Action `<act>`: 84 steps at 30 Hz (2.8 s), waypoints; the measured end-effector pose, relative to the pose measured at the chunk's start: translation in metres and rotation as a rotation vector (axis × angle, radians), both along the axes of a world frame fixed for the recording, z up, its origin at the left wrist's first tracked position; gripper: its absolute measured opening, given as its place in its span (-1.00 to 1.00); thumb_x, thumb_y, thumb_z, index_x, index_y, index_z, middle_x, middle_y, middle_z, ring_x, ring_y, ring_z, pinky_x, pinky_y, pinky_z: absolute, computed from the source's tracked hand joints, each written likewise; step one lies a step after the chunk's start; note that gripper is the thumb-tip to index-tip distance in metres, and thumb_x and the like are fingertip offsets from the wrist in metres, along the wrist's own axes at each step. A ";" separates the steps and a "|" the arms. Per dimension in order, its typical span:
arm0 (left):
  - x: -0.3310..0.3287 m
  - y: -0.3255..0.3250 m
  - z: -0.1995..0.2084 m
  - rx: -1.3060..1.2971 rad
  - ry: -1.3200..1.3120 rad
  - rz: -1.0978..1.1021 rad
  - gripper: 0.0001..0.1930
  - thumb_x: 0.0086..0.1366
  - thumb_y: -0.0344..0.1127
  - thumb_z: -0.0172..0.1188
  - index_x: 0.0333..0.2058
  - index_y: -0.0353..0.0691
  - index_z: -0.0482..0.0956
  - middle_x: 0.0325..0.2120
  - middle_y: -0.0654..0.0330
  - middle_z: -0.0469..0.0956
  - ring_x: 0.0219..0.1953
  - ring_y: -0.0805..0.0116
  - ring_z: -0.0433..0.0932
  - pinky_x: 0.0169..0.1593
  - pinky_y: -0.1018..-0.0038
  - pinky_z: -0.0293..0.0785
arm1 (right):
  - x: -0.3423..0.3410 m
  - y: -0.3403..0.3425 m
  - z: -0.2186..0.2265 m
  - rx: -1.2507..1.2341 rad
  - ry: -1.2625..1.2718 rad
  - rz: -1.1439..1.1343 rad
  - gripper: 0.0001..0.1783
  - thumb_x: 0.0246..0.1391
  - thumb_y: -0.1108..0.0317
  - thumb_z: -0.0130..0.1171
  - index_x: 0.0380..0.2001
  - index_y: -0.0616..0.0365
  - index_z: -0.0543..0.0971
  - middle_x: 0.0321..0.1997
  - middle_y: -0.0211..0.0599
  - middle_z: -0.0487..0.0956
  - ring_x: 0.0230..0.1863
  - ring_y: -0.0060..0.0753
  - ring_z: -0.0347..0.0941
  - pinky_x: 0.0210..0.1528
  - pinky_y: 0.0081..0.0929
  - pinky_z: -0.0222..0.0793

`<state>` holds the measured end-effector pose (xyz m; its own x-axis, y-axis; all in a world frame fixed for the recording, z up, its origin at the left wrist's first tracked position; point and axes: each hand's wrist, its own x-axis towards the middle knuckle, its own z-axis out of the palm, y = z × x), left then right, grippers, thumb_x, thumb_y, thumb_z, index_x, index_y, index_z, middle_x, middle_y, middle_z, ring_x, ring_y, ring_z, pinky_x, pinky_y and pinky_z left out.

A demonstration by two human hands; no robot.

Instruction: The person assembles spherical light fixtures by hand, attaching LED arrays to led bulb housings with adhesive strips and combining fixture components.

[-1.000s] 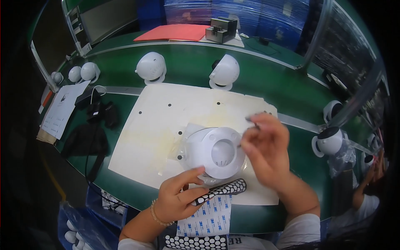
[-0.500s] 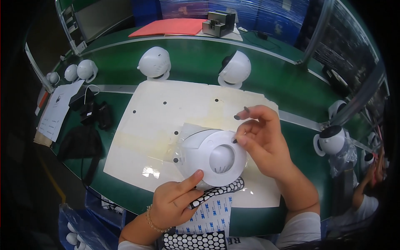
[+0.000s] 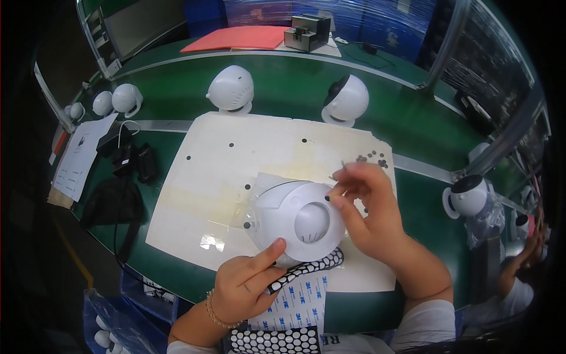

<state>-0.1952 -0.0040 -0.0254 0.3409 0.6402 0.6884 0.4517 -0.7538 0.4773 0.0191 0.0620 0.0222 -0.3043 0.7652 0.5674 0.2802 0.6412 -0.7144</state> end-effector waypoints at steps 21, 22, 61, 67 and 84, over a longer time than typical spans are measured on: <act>-0.007 0.000 0.011 -0.005 0.079 -0.027 -0.76 -0.28 -0.45 0.20 -0.48 -0.28 0.54 -0.04 -0.02 0.42 -0.69 0.40 0.40 -0.58 0.55 0.33 | -0.032 0.006 0.009 -0.085 -0.017 0.156 -0.58 0.03 0.58 -0.02 -0.02 0.19 0.19 -0.29 -0.24 0.40 -0.18 -0.37 0.33 -0.01 -0.40 0.23; -0.007 0.001 0.011 -0.002 0.072 -0.025 -0.76 -0.28 -0.46 0.19 -0.48 -0.28 0.54 -0.04 -0.01 0.42 -0.70 0.41 0.40 -0.59 0.56 0.33 | -0.033 0.006 0.009 -0.082 -0.040 0.160 -0.59 0.05 0.57 -0.04 -0.01 0.20 0.18 -0.28 -0.21 0.39 -0.17 -0.38 0.33 0.01 -0.41 0.24; -0.042 0.006 0.017 -0.053 0.056 -0.021 -0.77 -0.27 -0.47 0.23 -0.49 -0.26 0.54 -0.01 0.08 0.40 -0.66 0.41 0.42 -0.54 0.56 0.37 | -0.059 -0.024 0.007 0.002 -0.260 0.058 -0.94 -0.03 0.37 0.06 -0.45 0.08 0.47 0.07 -0.15 0.29 0.21 0.06 0.01 0.17 -0.14 -0.17; -0.048 0.008 0.014 -0.036 0.071 -0.019 -0.78 -0.25 -0.42 0.37 -0.54 -0.25 0.55 -0.03 0.02 0.42 -0.65 0.46 0.41 -0.56 0.60 0.32 | -0.063 -0.023 0.006 0.054 -0.335 0.077 -0.96 -0.08 0.40 0.07 -0.47 0.06 0.47 0.07 -0.18 0.29 0.21 0.02 0.03 0.17 -0.10 -0.19; -0.052 0.011 0.014 -0.058 0.032 0.004 -0.86 -0.16 -0.44 0.24 -0.53 -0.29 0.54 -0.04 0.06 0.43 -0.69 0.43 0.41 -0.58 0.58 0.34 | -0.069 -0.026 -0.002 0.209 -0.417 -0.016 -0.92 -0.13 0.38 0.12 -0.46 0.00 0.49 0.06 -0.26 0.34 0.18 -0.10 0.12 0.19 -0.04 -0.25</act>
<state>-0.2472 0.0071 -0.0115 0.3597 0.6798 0.6392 0.4701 -0.7238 0.5052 -0.0502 0.0357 0.0206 -0.5279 0.6541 0.5417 0.5273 0.7524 -0.3947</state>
